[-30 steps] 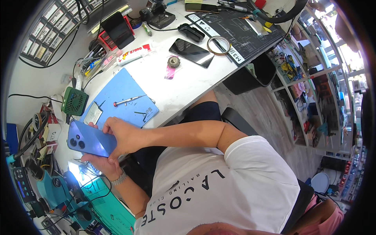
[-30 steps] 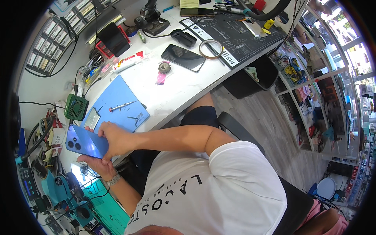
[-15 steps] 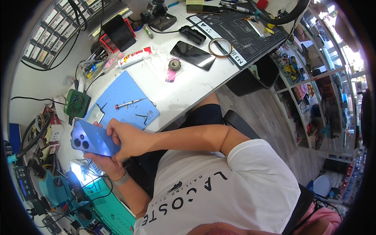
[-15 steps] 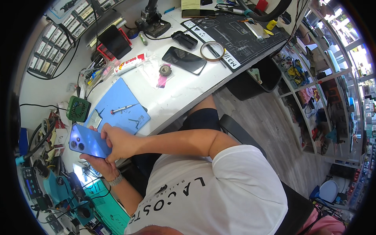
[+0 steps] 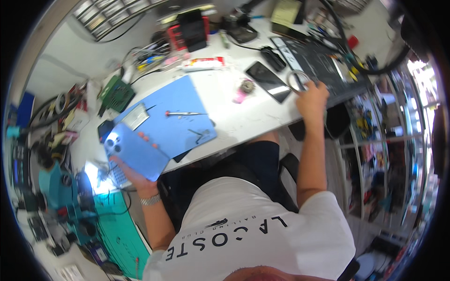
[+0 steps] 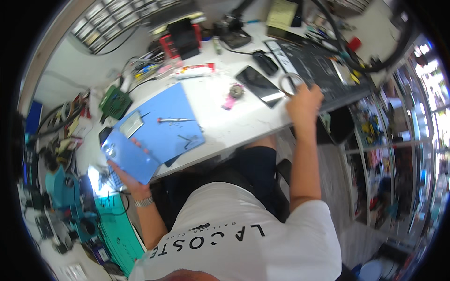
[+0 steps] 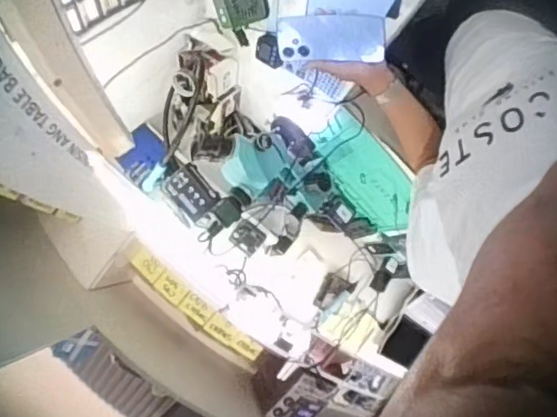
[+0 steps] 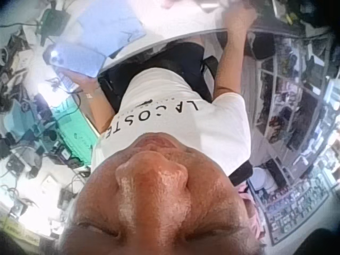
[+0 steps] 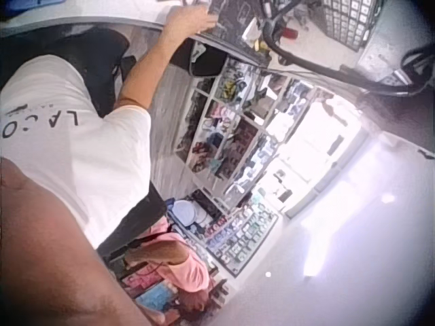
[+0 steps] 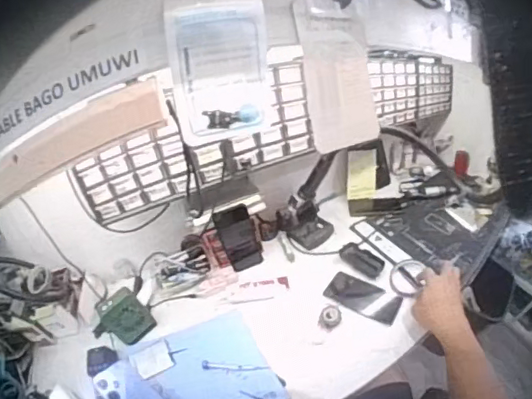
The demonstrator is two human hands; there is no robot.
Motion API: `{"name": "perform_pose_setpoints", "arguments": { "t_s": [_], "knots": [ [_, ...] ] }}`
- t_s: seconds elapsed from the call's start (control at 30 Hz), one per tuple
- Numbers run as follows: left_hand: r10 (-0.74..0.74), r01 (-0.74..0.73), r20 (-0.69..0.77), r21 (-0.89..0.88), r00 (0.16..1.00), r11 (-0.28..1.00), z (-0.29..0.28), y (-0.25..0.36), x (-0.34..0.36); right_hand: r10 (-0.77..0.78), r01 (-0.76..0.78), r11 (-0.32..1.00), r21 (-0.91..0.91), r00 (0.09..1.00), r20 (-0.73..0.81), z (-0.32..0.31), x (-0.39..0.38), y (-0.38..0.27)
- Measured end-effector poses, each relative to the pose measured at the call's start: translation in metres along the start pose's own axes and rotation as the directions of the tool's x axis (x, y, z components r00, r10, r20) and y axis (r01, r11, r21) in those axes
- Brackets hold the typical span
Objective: The person disassembles a smartphone by removing the back cover and using a screwdriver to loosen screws around the internal frame. They carefully pry open the casing and separate the back panel from the main body, exposing the battery and internal components.
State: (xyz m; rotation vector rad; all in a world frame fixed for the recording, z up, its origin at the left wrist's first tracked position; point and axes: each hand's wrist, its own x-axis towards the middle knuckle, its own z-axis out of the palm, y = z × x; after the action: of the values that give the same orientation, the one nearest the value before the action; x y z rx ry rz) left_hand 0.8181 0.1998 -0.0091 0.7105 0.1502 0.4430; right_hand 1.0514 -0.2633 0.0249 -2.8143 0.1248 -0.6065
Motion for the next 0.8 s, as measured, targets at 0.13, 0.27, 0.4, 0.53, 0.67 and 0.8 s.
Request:
{"name": "perform_pose_setpoints", "arguments": {
  "t_s": [0.13, 0.27, 0.4, 0.53, 0.67, 0.8],
  "knots": [
    [-0.018, 0.019, -0.039, 0.036, 0.999, 0.999, 0.008, -0.006, 0.001, -0.042, 0.032, 0.994, 0.109, 0.995, 0.089, 0.006, 0.014, 0.044],
    [-0.054, 0.059, -0.103, 0.053, 0.993, 0.997, 0.01, -0.005, -0.001, -0.005, 0.008, 0.985, 0.173, 1.0, -0.019, -0.005, 0.017, 0.026],
    [0.0, 0.001, -0.054, 0.015, 0.999, 1.0, 0.011, -0.004, 0.001, -0.376, 0.083, 0.574, 0.815, 0.911, 0.172, -0.035, 0.017, -0.059],
    [-0.048, 0.046, -0.069, -0.029, 0.996, 0.999, 0.014, -0.002, 0.0, -0.735, -0.016, 0.136, 0.991, 0.669, 0.112, -0.059, -0.036, -0.213],
    [-0.068, 0.067, -0.002, -0.131, 0.998, 0.989, 0.005, -0.001, 0.0, -0.872, -0.053, -0.015, 0.998, 0.49, 0.013, -0.044, -0.083, -0.368],
    [-0.057, 0.039, -0.118, -0.147, 0.991, 0.988, 0.007, 0.0, -0.004, -0.804, 0.228, 0.089, 0.97, 0.59, -0.065, -0.026, -0.089, -0.522]
  ]
}}
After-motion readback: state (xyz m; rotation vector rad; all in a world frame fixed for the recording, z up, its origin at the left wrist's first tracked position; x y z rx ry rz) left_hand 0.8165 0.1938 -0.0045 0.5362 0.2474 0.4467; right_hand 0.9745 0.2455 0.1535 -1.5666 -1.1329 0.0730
